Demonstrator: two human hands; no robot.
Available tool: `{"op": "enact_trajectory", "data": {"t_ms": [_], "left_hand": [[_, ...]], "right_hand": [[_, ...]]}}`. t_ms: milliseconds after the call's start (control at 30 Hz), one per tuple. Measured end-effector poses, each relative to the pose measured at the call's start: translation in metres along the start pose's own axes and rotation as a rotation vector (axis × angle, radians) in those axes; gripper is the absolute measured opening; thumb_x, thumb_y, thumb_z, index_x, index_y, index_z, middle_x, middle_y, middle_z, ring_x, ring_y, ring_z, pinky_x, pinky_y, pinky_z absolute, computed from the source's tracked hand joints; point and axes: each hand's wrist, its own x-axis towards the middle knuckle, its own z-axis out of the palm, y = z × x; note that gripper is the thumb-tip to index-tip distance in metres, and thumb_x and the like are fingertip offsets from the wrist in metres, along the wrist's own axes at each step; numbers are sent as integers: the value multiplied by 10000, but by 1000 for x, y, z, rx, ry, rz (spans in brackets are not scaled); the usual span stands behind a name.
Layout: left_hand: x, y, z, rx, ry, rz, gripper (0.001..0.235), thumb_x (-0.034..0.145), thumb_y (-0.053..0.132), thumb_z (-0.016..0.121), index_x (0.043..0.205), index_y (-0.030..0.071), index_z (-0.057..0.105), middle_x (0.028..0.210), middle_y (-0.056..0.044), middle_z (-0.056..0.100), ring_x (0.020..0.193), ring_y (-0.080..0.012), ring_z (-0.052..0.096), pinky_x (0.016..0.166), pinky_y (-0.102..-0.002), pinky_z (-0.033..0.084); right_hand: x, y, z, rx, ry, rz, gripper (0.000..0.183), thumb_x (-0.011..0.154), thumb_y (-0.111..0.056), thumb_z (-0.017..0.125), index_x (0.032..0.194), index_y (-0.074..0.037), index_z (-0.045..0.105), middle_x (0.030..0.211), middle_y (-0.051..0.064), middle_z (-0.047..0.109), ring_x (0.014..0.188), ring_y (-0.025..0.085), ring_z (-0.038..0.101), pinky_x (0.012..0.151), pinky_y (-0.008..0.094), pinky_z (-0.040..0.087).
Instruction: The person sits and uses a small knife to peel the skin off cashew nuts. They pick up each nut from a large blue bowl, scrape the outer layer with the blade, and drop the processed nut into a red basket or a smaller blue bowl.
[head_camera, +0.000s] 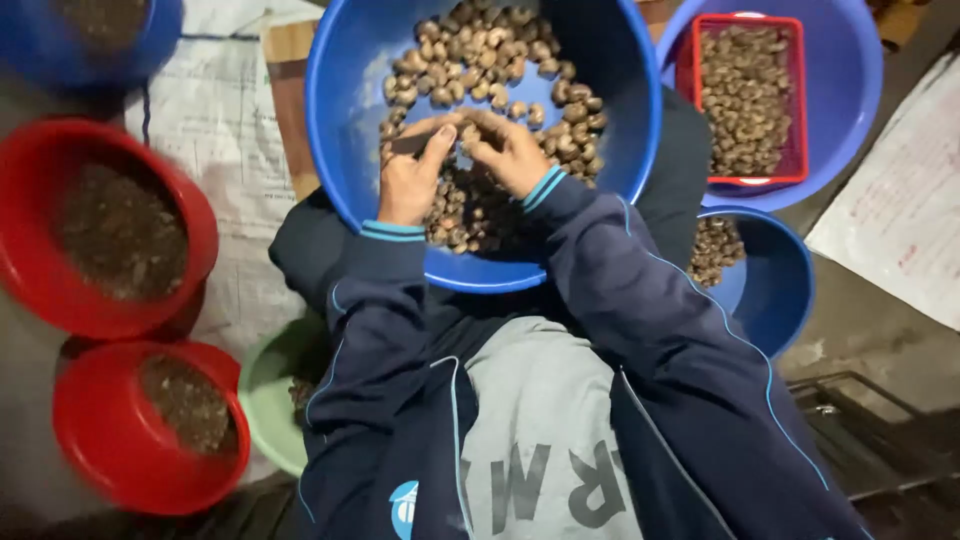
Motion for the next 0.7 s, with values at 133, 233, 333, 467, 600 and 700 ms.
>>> {"op": "enact_trajectory", "data": {"t_ms": [133,233,333,467,600,700], "left_hand": [[2,11,3,-41,10,52,187,1064,213,700,1167,87,793,1152,-201,771,1198,-389,684,1008,-544,561],[2,22,4,-79,-40,-20,190,1025,69,648,1164,-30,731,1189,-100,751,1112,-232,711,1003,-323,567],[1,21,4,-101,-5,-70,196,1028,113,659,1163,-2,742,1179,-88,765,1077,-197,720,977,-305,584],[4,22,1,-64,-17,-62,194,1023,125,656,1130,-2,756,1064,-65,745,958,-176,671,859,-291,552],[3,-5,4,-109,44,-80,240,1086,232,664,1160,22,756,1058,-278,764,1037,-395,747,841,-496,649],[2,-8,3,-217,-13,-141,220,1086,166,662,1184,-16,736,1075,-299,752,1039,-402,746,840,-471,654]], "right_hand": [[7,-18,-2,29,-2,-10,354,969,-93,738,1307,-24,661,994,115,713,963,187,651,915,412,552],[6,-31,-7,132,-112,95,454,958,-63,634,1397,22,559,1094,55,667,801,93,552,696,211,466],[5,-30,-5,40,-79,77,450,944,-64,658,1375,33,572,1084,55,664,832,100,567,748,220,488],[3,-37,-5,51,-62,118,416,930,-78,638,1333,22,610,947,35,653,715,86,543,632,208,452],[0,1,-19,-30,88,-79,223,973,-54,656,1186,-18,712,878,175,717,832,211,669,698,381,606],[-23,-25,-40,37,168,-29,178,987,-64,611,1117,15,704,851,140,682,814,180,634,675,314,620]]}}
